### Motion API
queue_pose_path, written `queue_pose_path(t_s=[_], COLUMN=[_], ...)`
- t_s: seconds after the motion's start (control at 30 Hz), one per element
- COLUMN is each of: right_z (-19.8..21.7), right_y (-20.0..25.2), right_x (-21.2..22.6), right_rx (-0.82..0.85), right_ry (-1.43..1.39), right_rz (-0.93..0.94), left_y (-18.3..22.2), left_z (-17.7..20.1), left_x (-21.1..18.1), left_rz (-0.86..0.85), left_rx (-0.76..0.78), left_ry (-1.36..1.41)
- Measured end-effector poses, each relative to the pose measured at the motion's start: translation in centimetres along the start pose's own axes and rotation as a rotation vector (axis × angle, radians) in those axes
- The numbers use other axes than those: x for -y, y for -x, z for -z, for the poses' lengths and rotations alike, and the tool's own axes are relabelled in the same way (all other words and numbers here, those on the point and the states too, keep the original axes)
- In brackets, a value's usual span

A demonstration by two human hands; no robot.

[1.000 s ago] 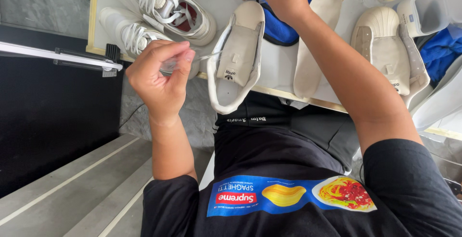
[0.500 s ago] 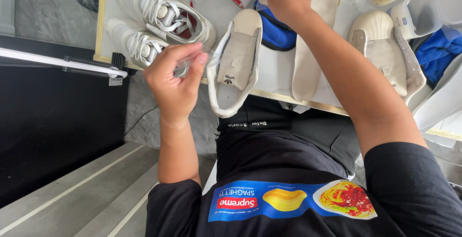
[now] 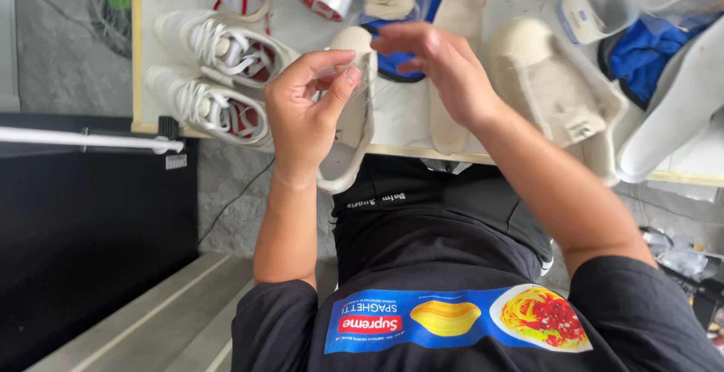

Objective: The person prepares a shoe insole by peeling adhesive strips from a roll of tape and applying them to the surface and edges of the insole while using a pair of small pliers to manipulate the material.

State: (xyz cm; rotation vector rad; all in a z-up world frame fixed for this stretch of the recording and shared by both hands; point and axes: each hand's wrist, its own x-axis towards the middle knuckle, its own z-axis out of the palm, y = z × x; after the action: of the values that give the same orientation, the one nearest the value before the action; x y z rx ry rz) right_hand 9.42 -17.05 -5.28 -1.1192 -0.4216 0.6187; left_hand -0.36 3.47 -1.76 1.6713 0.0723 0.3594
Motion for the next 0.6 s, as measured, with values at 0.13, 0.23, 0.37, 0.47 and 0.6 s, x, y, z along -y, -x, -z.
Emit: queue_pose_path(t_s=[0.13,0.23,0.37,0.47,0.6], right_z=[-1.1,-2.7,-3.5,-3.3,-2.7], right_y=[6.0,9.9,14.0,17.1,20.4], right_x=[0.1,-1.9,-2.8,-3.3,-2.3], right_rx=[-0.125,-0.374,-0.649,-0.722,-0.689], right_ry=[0.045,0.043,0.092,0.192,0.371], right_rz=[-0.044,-0.167,-0.182,-0.151,-0.037], left_y=[-0.2,1.6,4.8,7.1,9.0], left_z=[-2.4,-3.7,-4.8,-5.3,-6.3], left_x=[0.4,0.3,0.2,0.5,1.6], left_rz=[0.044,0.039,-0.093,-0.145,-0.289], left_rx=[0.045,0.078,0.098,0.12,0.101], left_ry=[0.101,-0.027,-0.29,-0.321,-0.277])
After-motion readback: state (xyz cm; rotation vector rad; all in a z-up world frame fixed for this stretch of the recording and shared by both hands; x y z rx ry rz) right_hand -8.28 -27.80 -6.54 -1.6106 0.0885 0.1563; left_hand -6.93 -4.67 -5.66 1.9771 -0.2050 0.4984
